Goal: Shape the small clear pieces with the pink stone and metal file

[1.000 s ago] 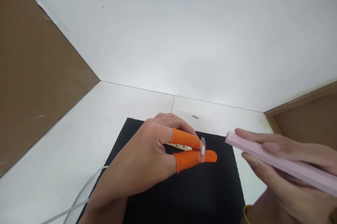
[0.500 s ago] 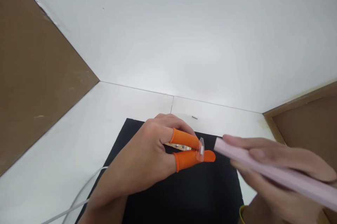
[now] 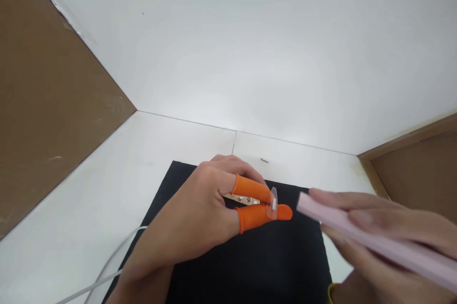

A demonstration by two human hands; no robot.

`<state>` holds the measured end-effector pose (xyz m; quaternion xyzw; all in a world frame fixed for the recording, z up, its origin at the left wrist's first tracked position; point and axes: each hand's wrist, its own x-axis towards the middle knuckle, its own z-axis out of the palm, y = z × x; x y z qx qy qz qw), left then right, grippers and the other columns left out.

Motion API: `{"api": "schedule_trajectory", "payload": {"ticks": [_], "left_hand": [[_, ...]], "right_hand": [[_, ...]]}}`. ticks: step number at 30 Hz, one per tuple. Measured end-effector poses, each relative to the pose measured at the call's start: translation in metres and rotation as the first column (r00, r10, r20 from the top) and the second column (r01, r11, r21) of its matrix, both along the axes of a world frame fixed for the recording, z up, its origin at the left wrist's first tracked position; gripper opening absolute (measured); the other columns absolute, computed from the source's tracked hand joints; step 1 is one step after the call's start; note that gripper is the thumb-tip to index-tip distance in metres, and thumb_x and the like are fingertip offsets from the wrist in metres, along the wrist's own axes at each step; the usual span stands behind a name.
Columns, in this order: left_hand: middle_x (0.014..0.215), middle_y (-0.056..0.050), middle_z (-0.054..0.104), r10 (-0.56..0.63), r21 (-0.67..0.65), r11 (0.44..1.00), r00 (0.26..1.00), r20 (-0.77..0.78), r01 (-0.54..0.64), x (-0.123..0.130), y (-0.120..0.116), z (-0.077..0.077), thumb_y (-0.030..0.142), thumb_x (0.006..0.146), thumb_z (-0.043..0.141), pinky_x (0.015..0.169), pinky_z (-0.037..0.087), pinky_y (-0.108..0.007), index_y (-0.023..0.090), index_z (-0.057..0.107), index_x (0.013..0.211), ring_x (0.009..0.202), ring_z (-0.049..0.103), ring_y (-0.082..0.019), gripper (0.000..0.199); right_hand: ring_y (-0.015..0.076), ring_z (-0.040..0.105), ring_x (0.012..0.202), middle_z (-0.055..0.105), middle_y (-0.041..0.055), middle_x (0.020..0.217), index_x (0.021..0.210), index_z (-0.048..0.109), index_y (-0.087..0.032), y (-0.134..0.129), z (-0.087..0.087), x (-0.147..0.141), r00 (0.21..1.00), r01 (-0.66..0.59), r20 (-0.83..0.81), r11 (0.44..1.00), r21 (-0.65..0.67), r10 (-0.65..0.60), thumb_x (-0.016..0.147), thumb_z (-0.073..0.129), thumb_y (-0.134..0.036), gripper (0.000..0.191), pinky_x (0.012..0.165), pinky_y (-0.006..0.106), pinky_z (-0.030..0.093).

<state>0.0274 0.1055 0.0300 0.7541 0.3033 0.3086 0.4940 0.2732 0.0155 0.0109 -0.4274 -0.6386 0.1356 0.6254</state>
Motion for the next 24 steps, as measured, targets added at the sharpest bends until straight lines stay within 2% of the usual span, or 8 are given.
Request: {"api": "schedule_trajectory", "payload": {"ticks": [1, 3, 7, 10, 16, 18, 22, 24], "left_hand": [[0.098, 0.004, 0.084, 0.002, -0.001, 1.000, 1.000, -0.004, -0.002, 0.000, 0.000, 0.000, 0.019, 0.090, 0.090, 0.087, 0.060, -0.029, 0.030, 0.088, 0.085, 0.098, 0.076, -0.017, 0.012], [0.098, 0.005, 0.084, 0.005, -0.004, 1.000, 1.000, -0.006, -0.005, 0.000, 0.000, 0.001, 0.019, 0.090, 0.090, 0.088, 0.060, -0.029, 0.031, 0.088, 0.085, 0.098, 0.076, -0.017, 0.012], [0.099, 0.004, 0.084, 0.004, -0.005, 1.000, 1.000, 0.011, -0.004, 0.001, 0.001, 0.001, 0.018, 0.090, 0.090, 0.088, 0.060, -0.029, 0.030, 0.088, 0.087, 0.097, 0.076, -0.017, 0.013], [0.100, 0.003, 0.084, 0.004, -0.020, 1.000, 1.000, 0.026, -0.003, 0.001, 0.001, 0.000, 0.019, 0.091, 0.090, 0.087, 0.060, -0.029, 0.029, 0.088, 0.086, 0.099, 0.076, -0.018, 0.011], [0.098, 0.002, 0.084, -0.007, -0.009, 1.000, 1.000, 0.016, 0.007, 0.000, 0.002, 0.001, 0.019, 0.091, 0.089, 0.083, 0.060, -0.029, 0.028, 0.089, 0.087, 0.096, 0.076, -0.018, 0.011], [0.099, 0.002, 0.084, -0.008, -0.018, 1.000, 1.000, 0.009, 0.008, 0.000, 0.002, 0.002, 0.020, 0.090, 0.090, 0.082, 0.059, -0.028, 0.028, 0.088, 0.085, 0.097, 0.076, -0.018, 0.010], [0.097, 0.002, 0.083, -0.007, -0.028, 1.000, 1.000, 0.009, 0.007, 0.000, 0.002, 0.002, 0.021, 0.090, 0.091, 0.079, 0.059, -0.027, 0.026, 0.087, 0.084, 0.095, 0.076, -0.017, 0.009], [0.098, 0.001, 0.083, -0.010, -0.025, 1.000, 1.000, 0.017, 0.011, 0.000, 0.002, 0.002, 0.021, 0.091, 0.090, 0.078, 0.059, -0.027, 0.026, 0.088, 0.085, 0.096, 0.076, -0.018, 0.008]], "right_hand": [[0.0249, 0.089, 0.091, 0.089, -0.0010, 0.108, 0.104, 0.085, -0.030, 0.001, -0.005, 0.001, 0.999, 0.053, -0.013, 0.998, 0.030, -0.052, 0.075, 0.093, -0.003, 0.041, 0.079, 0.029, 0.077], [0.0254, 0.089, 0.093, 0.089, -0.0003, 0.106, 0.103, 0.084, -0.027, 0.002, -0.010, 0.001, 0.997, 0.072, 0.029, 0.995, 0.066, -0.074, 0.076, 0.090, 0.000, 0.038, 0.081, 0.030, 0.077], [0.0326, 0.088, 0.094, 0.089, 0.0041, 0.104, 0.104, 0.083, -0.030, -0.006, -0.009, -0.006, 0.999, 0.031, 0.024, 1.000, 0.001, -0.031, 0.076, 0.099, -0.016, 0.035, 0.071, 0.038, 0.079], [0.0367, 0.088, 0.101, 0.089, 0.0060, 0.106, 0.107, 0.083, -0.031, -0.010, -0.007, -0.012, 1.000, -0.006, -0.015, 0.998, -0.059, 0.005, 0.071, 0.104, -0.028, 0.042, 0.074, 0.043, 0.079], [0.0376, 0.087, 0.103, 0.088, 0.0065, 0.106, 0.108, 0.083, -0.032, -0.006, -0.003, -0.008, 0.998, -0.030, -0.058, 0.995, -0.091, 0.024, 0.071, 0.105, -0.034, 0.043, 0.077, 0.047, 0.079], [0.0359, 0.088, 0.100, 0.088, 0.0056, 0.105, 0.108, 0.083, -0.032, -0.004, -0.001, -0.007, 0.999, -0.018, -0.043, 0.997, -0.080, 0.015, 0.072, 0.104, -0.030, 0.042, 0.075, 0.045, 0.079], [0.0272, 0.088, 0.085, 0.089, 0.0010, 0.100, 0.103, 0.082, -0.030, -0.003, 0.001, -0.015, 0.997, 0.055, 0.048, 0.998, 0.021, -0.056, 0.080, 0.096, -0.016, 0.030, 0.064, 0.032, 0.076], [0.0252, 0.087, 0.078, 0.089, 0.0008, 0.104, 0.107, 0.081, -0.031, -0.004, 0.002, -0.019, 0.990, -0.020, 0.139, 0.999, 0.048, 0.013, 0.090, 0.090, -0.021, 0.022, 0.058, 0.032, 0.074]]}}
